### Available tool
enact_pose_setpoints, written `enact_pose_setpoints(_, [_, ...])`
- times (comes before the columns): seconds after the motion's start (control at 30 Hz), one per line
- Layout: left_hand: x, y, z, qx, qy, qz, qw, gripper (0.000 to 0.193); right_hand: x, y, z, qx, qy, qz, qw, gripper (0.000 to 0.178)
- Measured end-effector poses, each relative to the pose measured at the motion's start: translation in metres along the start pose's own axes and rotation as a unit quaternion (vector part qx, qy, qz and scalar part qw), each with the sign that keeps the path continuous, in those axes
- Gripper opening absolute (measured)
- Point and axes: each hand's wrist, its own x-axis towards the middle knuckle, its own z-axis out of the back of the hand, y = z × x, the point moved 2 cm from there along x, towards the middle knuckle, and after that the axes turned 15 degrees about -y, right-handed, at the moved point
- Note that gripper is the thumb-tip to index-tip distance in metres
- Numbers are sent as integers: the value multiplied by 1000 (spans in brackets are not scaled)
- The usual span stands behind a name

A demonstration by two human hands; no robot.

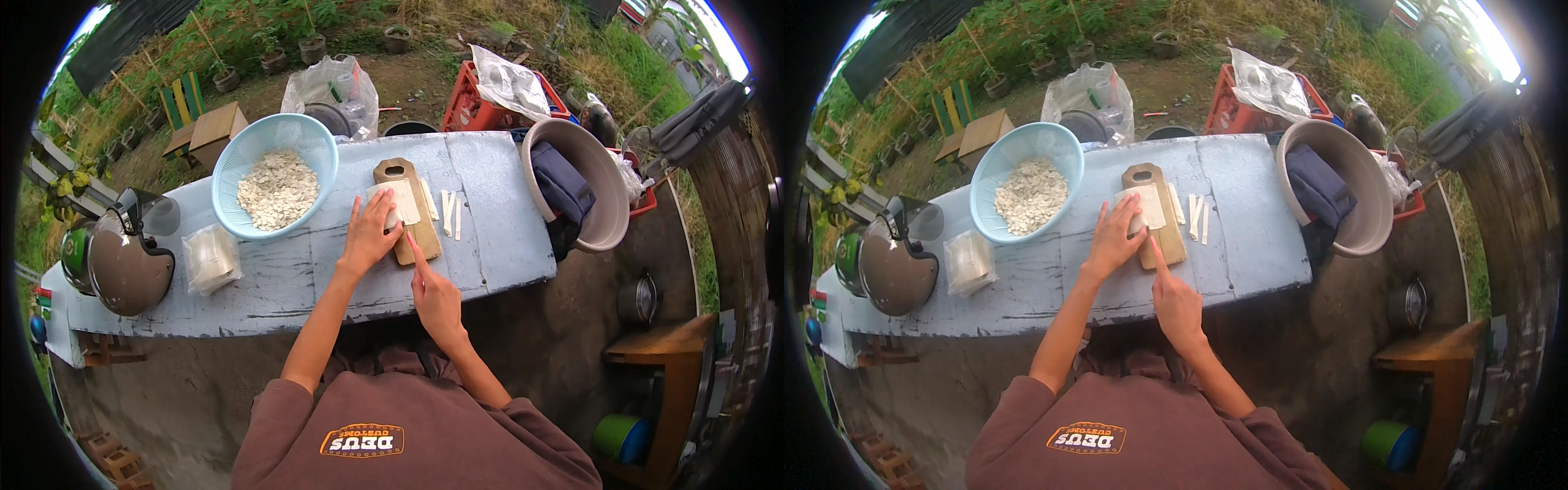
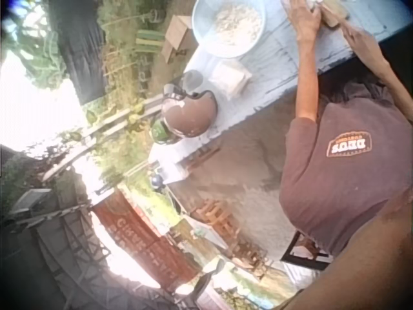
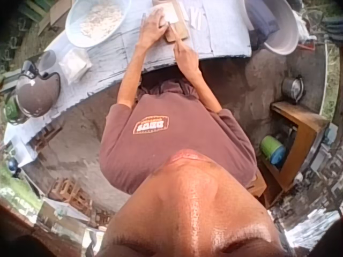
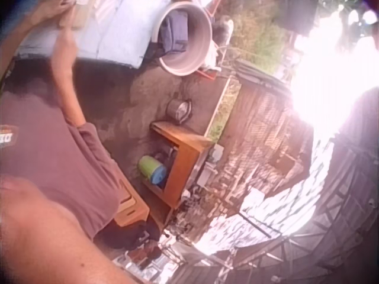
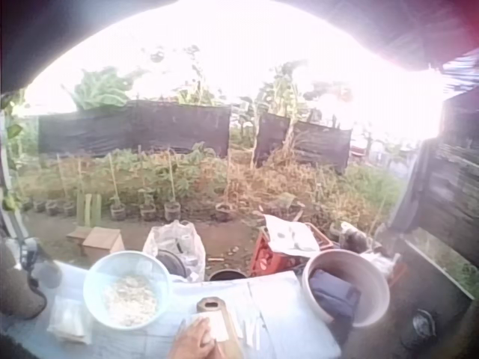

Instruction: The person uses a knife to cut white vegetable sticks on a wooden cutting board, then chops them into small pieces. The chopped pieces accumulate on the board while the person continues cutting additional sticks.

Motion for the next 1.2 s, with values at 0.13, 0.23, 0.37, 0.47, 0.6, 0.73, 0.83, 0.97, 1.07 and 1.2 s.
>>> enact_pose_setpoints(0.13, [3, 0, -1, -12, 0, 6, 1000, 68, -2, -3, 1, 1, -7, -1, 1000, 69])
enact_pose_setpoints(0.23, [7, 4, -1, -27, 0, 2, 1000, 66, 4, 0, 10, 18, -4, -4, 1000, 67])
enact_pose_setpoints(0.37, [7, 19, -3, -45, -6, -30, 999, 53, 21, 7, 17, 8, 10, -14, 1000, 65])
enact_pose_setpoints(0.47, [6, 23, -4, -36, -12, -61, 997, 40, 41, 10, 9, 23, -11, -5, 1000, 65])
enact_pose_setpoints(0.6, [4, 25, -4, -44, -23, -53, 997, 32, 64, 8, -18, 32, -21, 10, 999, 65])
enact_pose_setpoints(0.73, [4, 20, -2, -41, -22, -48, 998, 32, 80, 8, -34, 41, -23, 21, 999, 63])
enact_pose_setpoints(0.83, [4, 21, -3, -37, -18, -51, 998, 31, 85, 5, -44, 32, -18, 20, 999, 61])
enact_pose_setpoints(0.97, [3, 22, -2, -38, -20, -50, 998, 31, 88, 6, -46, 29, -5, 18, 999, 59])
enact_pose_setpoints(1.07, [3, 22, -2, -42, -20, -48, 998, 30, 88, 7, -48, 29, -6, 22, 999, 58])
enact_pose_setpoints(1.2, [3, 21, -2, -49, -20, -49, 997, 29, 89, 11, -48, 26, -5, 19, 999, 56])
